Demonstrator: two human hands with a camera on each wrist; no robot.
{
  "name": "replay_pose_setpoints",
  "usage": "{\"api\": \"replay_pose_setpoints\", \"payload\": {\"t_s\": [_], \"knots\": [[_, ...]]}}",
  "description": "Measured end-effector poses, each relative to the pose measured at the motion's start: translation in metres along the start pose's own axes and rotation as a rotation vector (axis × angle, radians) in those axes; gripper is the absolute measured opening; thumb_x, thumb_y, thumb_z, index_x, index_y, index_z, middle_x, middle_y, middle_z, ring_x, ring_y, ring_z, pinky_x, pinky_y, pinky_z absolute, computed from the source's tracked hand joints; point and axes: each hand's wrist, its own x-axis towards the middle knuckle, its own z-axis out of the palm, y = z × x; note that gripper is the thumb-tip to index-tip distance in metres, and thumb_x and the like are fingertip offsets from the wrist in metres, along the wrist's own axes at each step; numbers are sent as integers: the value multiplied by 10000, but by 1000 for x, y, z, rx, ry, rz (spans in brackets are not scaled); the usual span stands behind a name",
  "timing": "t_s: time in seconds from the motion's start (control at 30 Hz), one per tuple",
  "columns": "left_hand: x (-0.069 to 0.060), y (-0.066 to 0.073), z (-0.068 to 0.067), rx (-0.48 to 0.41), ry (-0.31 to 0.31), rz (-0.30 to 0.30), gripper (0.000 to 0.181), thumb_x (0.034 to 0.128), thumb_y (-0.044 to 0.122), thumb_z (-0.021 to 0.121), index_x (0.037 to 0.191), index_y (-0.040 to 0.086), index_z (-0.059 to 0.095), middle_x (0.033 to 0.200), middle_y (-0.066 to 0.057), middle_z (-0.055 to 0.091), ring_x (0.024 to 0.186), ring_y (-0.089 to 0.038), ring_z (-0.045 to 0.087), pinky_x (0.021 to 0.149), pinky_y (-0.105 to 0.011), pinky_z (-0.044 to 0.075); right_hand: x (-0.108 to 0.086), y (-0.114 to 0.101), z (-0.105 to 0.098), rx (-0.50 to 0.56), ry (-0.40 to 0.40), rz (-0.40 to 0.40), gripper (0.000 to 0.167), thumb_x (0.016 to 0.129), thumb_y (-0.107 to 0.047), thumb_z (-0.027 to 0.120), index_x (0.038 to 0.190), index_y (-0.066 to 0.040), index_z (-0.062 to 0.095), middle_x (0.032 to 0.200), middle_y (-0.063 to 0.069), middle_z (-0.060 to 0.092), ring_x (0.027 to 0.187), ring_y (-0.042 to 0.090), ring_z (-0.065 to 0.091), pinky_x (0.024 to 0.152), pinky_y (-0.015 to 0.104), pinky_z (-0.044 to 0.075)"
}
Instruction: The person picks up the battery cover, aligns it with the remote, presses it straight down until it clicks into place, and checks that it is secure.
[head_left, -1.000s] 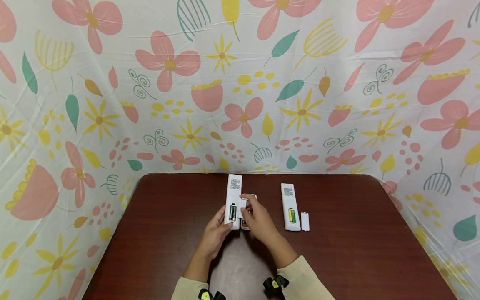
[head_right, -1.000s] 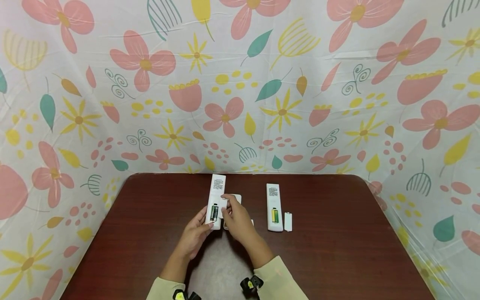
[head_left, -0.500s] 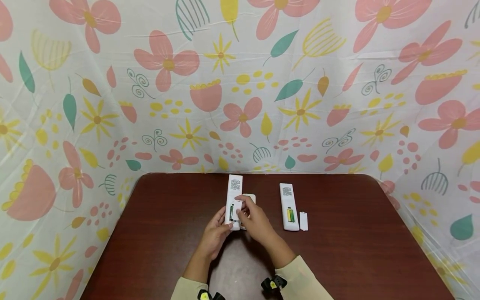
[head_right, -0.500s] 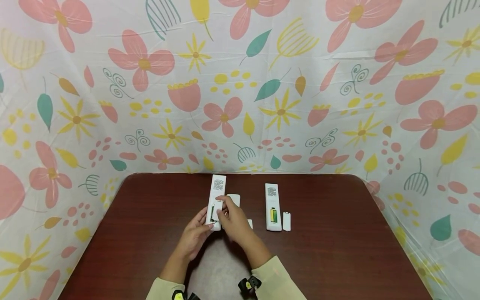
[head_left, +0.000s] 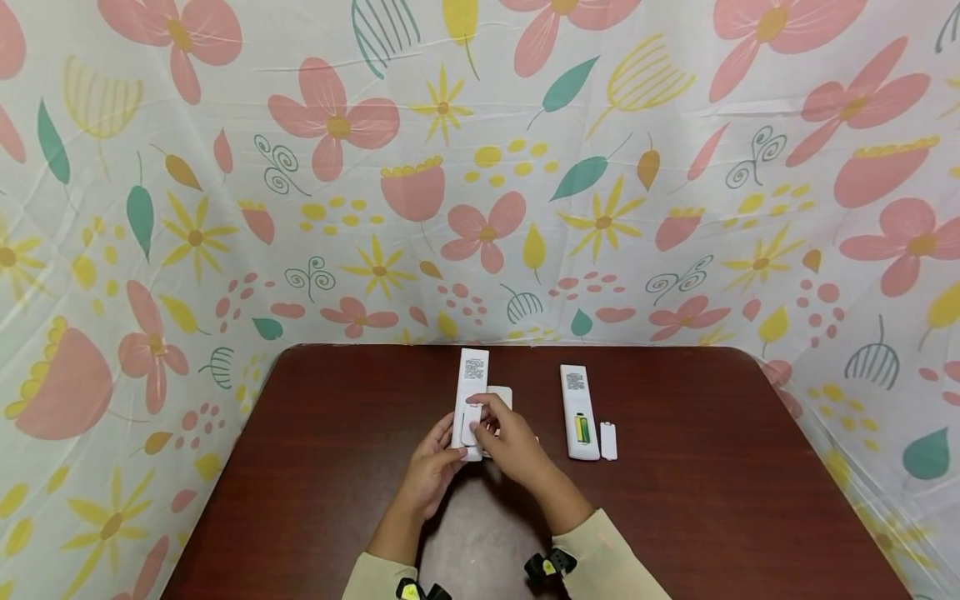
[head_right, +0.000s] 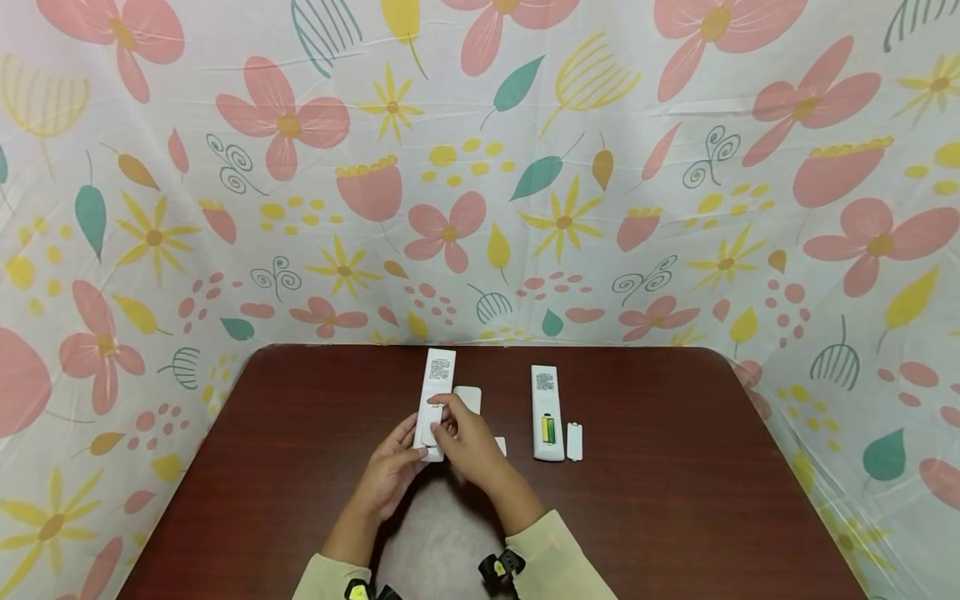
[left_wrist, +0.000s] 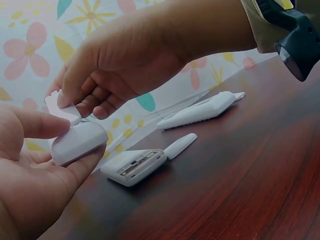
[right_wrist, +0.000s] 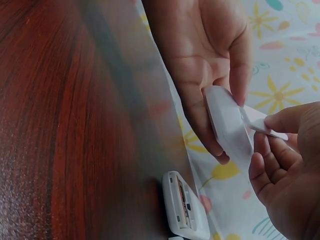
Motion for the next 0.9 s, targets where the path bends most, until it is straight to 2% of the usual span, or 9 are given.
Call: {"api": "replay_pose_setpoints", "payload": {"t_s": [0.43, 0.7, 0.9], "knots": [[-1, 3, 1, -4, -2, -7, 709, 938, -114, 452, 1586, -3, 187, 1629, -252, 245, 1177, -85, 580, 958, -244, 520, 1, 3, 0, 15, -15, 14, 348, 969, -79, 651, 1301, -166, 591, 935, 1, 634, 791, 94, 556, 708, 231, 486], [0, -1, -1, 14, 3, 3, 644, 1004, -15, 485, 1576, -28, 189, 1598, -257, 301, 1163, -78, 605, 933, -233, 525, 1, 7, 0, -13, -2, -13, 351, 956, -92, 678, 1295, -160, 620, 977, 17, 590, 840, 131, 542, 735, 265, 498], [1, -5, -2, 29, 26, -11, 619, 1008, 2, 509, 1565, -5, 241, 1584, -242, 342, 1154, -84, 616, 928, -245, 534, 0, 11, 0, -35, 22, -53, 354, 940, -104, 702, 1290, -131, 658, 980, 47, 547, 847, 192, 541, 726, 258, 490]]}}
